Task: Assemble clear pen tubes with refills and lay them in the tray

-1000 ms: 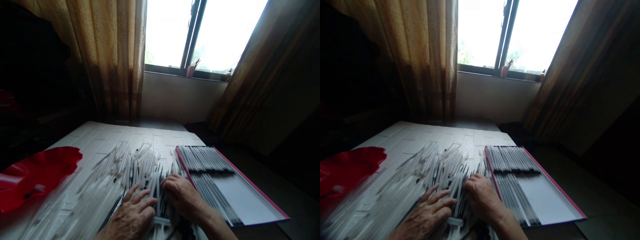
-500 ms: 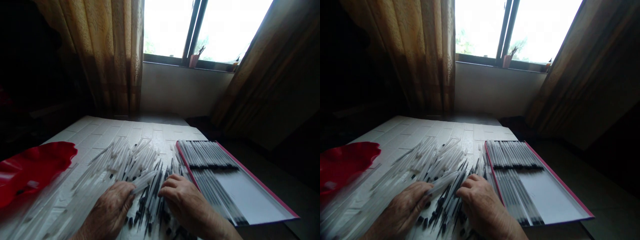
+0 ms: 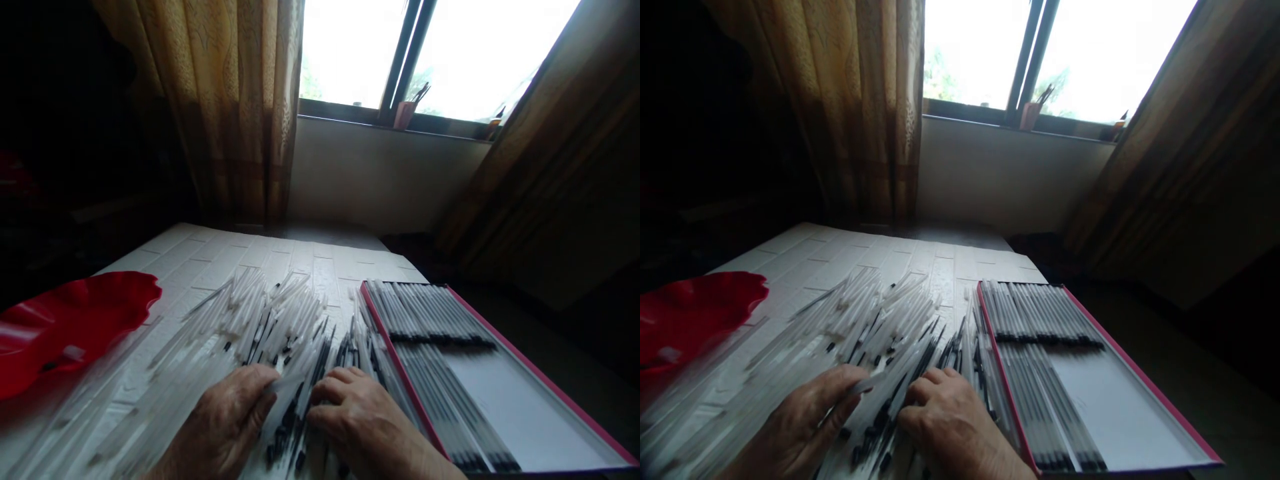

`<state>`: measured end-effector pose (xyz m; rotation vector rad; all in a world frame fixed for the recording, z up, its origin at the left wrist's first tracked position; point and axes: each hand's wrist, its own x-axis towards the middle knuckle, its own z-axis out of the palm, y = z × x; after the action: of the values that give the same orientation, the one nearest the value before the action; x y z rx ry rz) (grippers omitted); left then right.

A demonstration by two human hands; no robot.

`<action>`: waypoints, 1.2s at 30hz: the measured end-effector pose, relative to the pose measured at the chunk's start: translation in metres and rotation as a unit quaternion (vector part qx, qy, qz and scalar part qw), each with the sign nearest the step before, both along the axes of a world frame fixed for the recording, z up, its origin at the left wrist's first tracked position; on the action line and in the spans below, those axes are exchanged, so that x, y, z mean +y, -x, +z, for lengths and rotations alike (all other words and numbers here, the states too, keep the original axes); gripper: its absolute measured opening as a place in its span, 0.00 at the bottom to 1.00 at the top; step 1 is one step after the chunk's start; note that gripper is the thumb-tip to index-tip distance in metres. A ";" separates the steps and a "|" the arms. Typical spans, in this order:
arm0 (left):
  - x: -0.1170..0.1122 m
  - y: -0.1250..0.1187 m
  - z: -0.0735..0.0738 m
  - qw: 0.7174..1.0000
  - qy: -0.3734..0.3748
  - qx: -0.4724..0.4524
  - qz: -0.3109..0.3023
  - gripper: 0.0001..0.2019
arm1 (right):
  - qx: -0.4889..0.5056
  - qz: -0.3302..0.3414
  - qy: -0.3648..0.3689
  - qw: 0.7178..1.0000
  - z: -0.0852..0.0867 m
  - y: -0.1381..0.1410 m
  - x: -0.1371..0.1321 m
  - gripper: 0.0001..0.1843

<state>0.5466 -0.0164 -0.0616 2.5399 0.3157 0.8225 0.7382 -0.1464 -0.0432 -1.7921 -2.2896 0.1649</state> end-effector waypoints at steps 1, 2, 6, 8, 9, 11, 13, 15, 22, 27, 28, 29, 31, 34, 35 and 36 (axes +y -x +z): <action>0.000 0.001 -0.001 1.000 -0.015 -0.004 0.004 0.10 | 0.004 0.005 -0.004 1.000 0.000 0.000 0.000 0.09; 0.001 0.001 -0.003 1.000 -0.027 -0.006 0.008 0.10 | 0.009 0.010 -0.007 1.000 0.000 0.000 0.000 0.11; 0.003 0.001 -0.006 1.000 -0.020 0.001 0.014 0.11 | 0.040 0.027 -0.037 0.998 -0.002 -0.001 0.001 0.12; 0.003 0.001 -0.006 1.000 -0.009 -0.002 0.013 0.11 | 0.056 0.034 -0.092 0.994 -0.001 -0.003 0.001 0.09; 0.003 0.001 -0.006 1.000 -0.011 -0.007 0.015 0.12 | 0.072 0.035 -0.133 0.988 0.000 -0.003 0.000 0.08; 0.002 0.001 -0.005 0.999 -0.034 -0.017 0.014 0.12 | 0.121 0.025 -0.234 0.964 0.003 -0.005 -0.002 0.07; 0.002 0.000 -0.004 0.997 -0.075 -0.027 0.012 0.12 | 0.182 -0.027 -0.336 0.924 0.006 -0.006 -0.006 0.08; 0.002 0.000 -0.002 0.993 -0.110 -0.035 0.010 0.13 | 0.263 -0.125 -0.418 0.860 0.008 -0.007 -0.010 0.07; 0.003 0.000 -0.006 0.993 -0.114 -0.025 0.016 0.13 | 0.647 -0.256 -0.370 0.615 0.006 -0.011 -0.006 0.09; 0.004 0.002 -0.009 0.994 -0.101 -0.030 0.019 0.13 | 0.674 -0.254 -0.375 0.584 0.011 -0.010 -0.006 0.12; 0.004 0.002 -0.009 0.994 -0.100 -0.033 0.018 0.13 | 0.671 -0.255 -0.379 0.584 0.011 -0.009 -0.007 0.13; 0.004 0.002 -0.008 0.994 -0.100 -0.035 0.017 0.13 | 0.668 -0.256 -0.381 0.585 0.012 -0.009 -0.007 0.13; 0.005 0.001 -0.006 0.994 -0.102 -0.034 0.016 0.13 | 0.664 -0.253 -0.381 0.592 0.011 -0.008 -0.008 0.12; 0.004 0.001 -0.005 0.993 -0.110 -0.031 0.019 0.13 | 0.667 -0.240 -0.365 0.604 0.008 -0.006 -0.006 0.10; 0.004 0.001 -0.004 0.993 -0.113 -0.027 0.022 0.13 | 0.671 -0.234 -0.359 0.605 0.007 -0.005 -0.006 0.10; 0.003 0.001 -0.004 0.992 -0.118 -0.025 0.024 0.13 | 0.674 -0.230 -0.353 0.607 0.006 -0.004 -0.005 0.09</action>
<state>0.5459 -0.0130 -0.0658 2.7324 0.2799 0.9940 0.7420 -0.1518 -0.0368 -1.0040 -0.5864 0.3055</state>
